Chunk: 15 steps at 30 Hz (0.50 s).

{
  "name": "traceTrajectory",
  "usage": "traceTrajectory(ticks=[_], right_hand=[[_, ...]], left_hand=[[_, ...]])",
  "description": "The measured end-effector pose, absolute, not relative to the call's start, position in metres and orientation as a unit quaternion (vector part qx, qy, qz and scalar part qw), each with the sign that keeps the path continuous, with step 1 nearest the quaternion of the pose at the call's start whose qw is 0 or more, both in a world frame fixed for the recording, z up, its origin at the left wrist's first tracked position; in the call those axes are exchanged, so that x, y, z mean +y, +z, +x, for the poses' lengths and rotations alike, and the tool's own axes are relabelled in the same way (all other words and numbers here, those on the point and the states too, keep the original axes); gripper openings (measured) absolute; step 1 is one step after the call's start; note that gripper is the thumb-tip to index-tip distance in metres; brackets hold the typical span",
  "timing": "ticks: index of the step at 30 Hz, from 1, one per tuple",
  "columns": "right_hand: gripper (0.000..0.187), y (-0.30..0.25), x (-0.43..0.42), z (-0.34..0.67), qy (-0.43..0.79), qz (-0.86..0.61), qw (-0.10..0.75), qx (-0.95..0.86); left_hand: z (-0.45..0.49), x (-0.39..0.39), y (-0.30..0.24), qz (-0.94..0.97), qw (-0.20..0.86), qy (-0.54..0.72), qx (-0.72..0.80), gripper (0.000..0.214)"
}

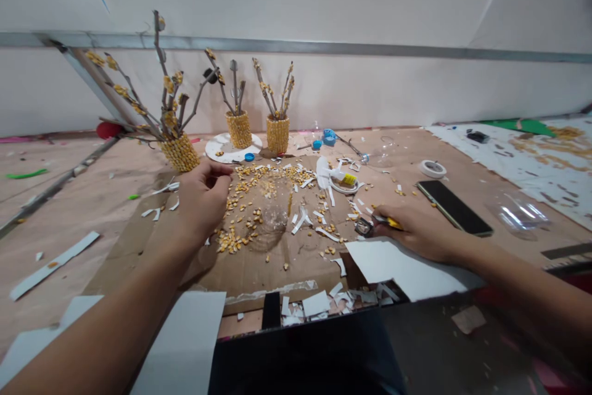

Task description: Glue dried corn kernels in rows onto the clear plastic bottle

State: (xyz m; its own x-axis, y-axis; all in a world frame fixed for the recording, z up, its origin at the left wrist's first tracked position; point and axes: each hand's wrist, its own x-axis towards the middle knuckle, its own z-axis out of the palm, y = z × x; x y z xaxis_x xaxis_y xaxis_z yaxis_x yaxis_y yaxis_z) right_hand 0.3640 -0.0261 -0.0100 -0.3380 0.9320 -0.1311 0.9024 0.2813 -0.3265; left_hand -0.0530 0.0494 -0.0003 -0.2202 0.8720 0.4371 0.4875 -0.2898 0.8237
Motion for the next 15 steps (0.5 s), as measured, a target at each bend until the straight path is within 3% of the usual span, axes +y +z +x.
traceTrajectory(ticks=[4, 7, 11, 15], right_hand=[[0.011, -0.011, -0.031, 0.359, 0.177, -0.592, -0.019, -0.786], [0.024, -0.025, -0.044, 0.354, 0.131, -0.603, -0.032, -0.786], [0.032, -0.035, -0.055, 0.358, 0.063, -0.534, 0.025, -0.843], [0.016, -0.011, -0.051, 0.351, 0.154, -0.543, 0.119, -0.817]], left_hand=[[-0.053, 0.048, -0.001, 0.6, 0.181, 0.543, 0.559, 0.017], [-0.05, 0.044, 0.002, 0.595, 0.185, 0.553, 0.552, 0.016], [-0.043, 0.035, 0.008, 0.593, 0.172, 0.574, 0.538, 0.014], [-0.036, 0.017, 0.012, 0.592, 0.092, 0.621, 0.505, 0.01]])
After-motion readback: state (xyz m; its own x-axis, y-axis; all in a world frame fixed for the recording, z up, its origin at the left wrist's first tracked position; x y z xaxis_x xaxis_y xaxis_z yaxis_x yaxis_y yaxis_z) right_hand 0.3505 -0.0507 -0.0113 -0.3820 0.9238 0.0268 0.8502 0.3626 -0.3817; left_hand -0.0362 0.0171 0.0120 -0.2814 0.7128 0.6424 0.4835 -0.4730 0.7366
